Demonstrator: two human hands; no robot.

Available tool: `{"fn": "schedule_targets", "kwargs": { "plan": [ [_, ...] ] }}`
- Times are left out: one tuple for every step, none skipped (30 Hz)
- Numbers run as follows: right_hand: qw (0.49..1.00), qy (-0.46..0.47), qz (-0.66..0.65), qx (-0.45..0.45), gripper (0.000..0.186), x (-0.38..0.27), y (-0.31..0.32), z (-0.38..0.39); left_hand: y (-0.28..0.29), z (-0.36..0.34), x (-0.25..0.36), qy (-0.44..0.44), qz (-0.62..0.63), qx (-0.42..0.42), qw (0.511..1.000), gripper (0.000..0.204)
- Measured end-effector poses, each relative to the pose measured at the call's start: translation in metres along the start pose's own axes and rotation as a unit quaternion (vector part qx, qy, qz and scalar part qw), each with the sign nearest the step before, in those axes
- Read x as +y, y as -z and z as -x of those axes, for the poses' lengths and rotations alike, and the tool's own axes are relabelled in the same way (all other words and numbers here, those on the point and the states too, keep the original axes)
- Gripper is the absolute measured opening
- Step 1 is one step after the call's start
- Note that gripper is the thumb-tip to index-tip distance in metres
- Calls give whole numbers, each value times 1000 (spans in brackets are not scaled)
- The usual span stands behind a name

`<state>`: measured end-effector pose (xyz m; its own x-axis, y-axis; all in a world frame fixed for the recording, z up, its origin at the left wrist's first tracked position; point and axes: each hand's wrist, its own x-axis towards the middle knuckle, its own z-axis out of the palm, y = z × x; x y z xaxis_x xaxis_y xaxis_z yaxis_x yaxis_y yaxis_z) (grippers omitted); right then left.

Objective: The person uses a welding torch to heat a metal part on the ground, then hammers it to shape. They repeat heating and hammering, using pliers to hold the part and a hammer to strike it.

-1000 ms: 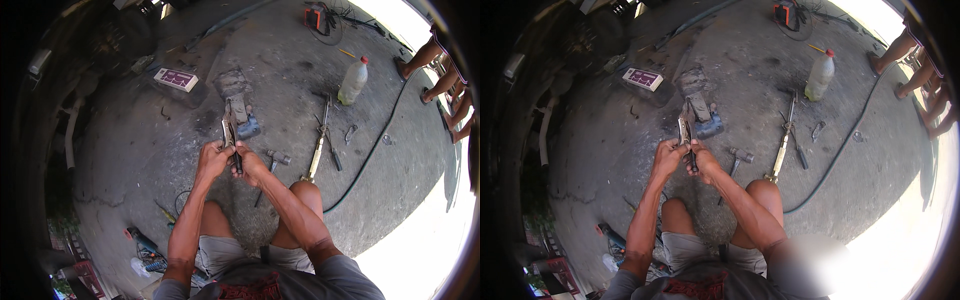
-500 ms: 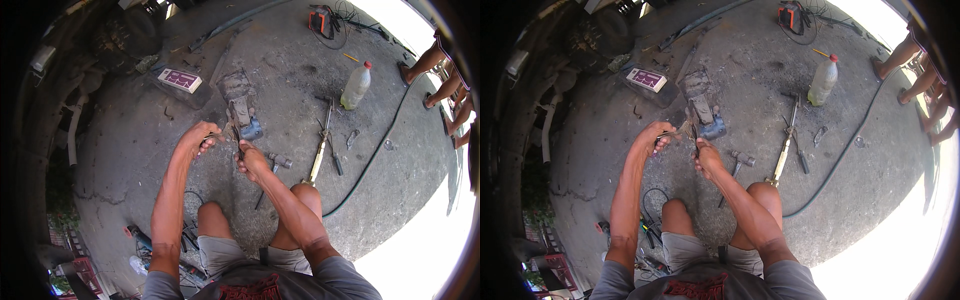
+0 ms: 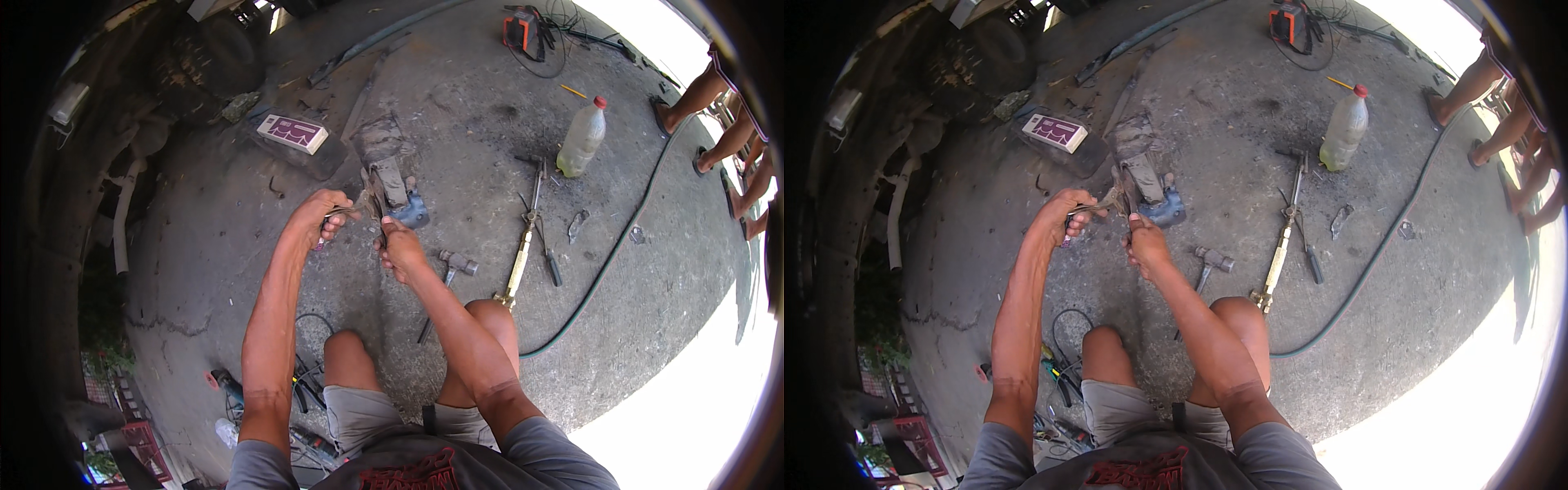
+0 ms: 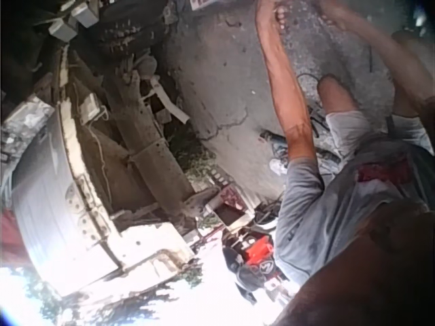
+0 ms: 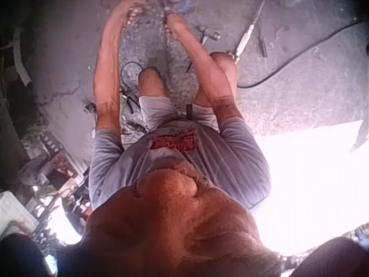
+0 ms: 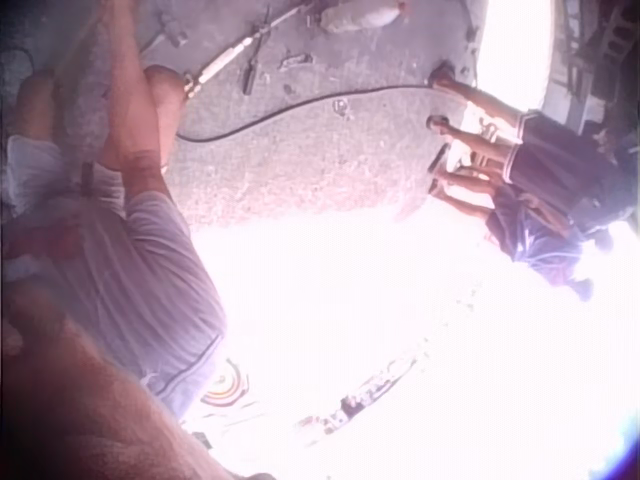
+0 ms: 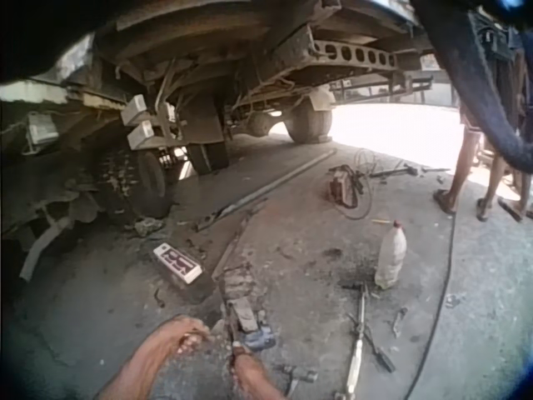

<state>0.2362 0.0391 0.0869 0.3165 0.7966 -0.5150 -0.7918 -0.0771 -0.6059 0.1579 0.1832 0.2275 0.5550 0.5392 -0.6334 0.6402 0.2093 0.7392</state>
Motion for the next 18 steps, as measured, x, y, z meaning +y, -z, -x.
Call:
{"fn": "schedule_targets", "kwargs": {
  "plan": [
    [1000,0,7,3,38,0,-1,-1,0,-1,0,0,1,7,1000,35],
    [1000,1,11,7,36,0,-2,0,-1,-1,-1,1,3,14,1000,34],
    [1000,1,15,11,34,-1,-3,2,-2,-1,-1,0,-4,16,1000,35],
    [1000,2,18,15,33,-2,-3,4,-1,1,-1,-2,-11,17,1000,35],
    [999,-3,31,16,33,-3,-1,6,-3,2,1,-4,-17,17,1000,35],
    [999,-9,43,16,32,-4,1,8,-5,3,2,3,-20,9,1000,35],
    [998,-14,54,17,32,-5,3,11,-7,4,4,10,-23,3,1000,36],
    [998,-21,53,20,32,-7,4,14,-8,6,4,17,-24,-3,1000,37],
    [998,-27,52,24,31,-9,6,17,-11,8,3,15,-25,3,1000,37],
    [998,-34,51,27,31,-11,8,21,-15,10,0,13,-26,9,1000,38],
    [998,-37,48,33,31,-13,10,26,-20,12,-2,10,-27,15,999,39],
    [997,-39,46,38,31,-15,13,32,-25,14,-3,8,-27,9,1000,39],
    [997,-42,44,43,31,-16,15,38,-29,17,-5,6,-27,2,1000,40],
    [997,-42,54,48,30,-18,16,46,-33,19,-6,4,-27,-3,1000,40],
    [996,-43,64,53,30,-21,18,54,-38,22,-7,3,-24,-4,1000,40],
    [995,-43,74,58,30,-21,21,58,-43,25,-8,2,-21,-5,1000,40],
    [994,-42,76,59,30,-22,25,60,-47,27,-7,0,-20,-5,1000,40],
    [994,-41,77,61,29,-21,29,59,-51,28,-7,-3,-19,-5,1000,40]
  ]
}}
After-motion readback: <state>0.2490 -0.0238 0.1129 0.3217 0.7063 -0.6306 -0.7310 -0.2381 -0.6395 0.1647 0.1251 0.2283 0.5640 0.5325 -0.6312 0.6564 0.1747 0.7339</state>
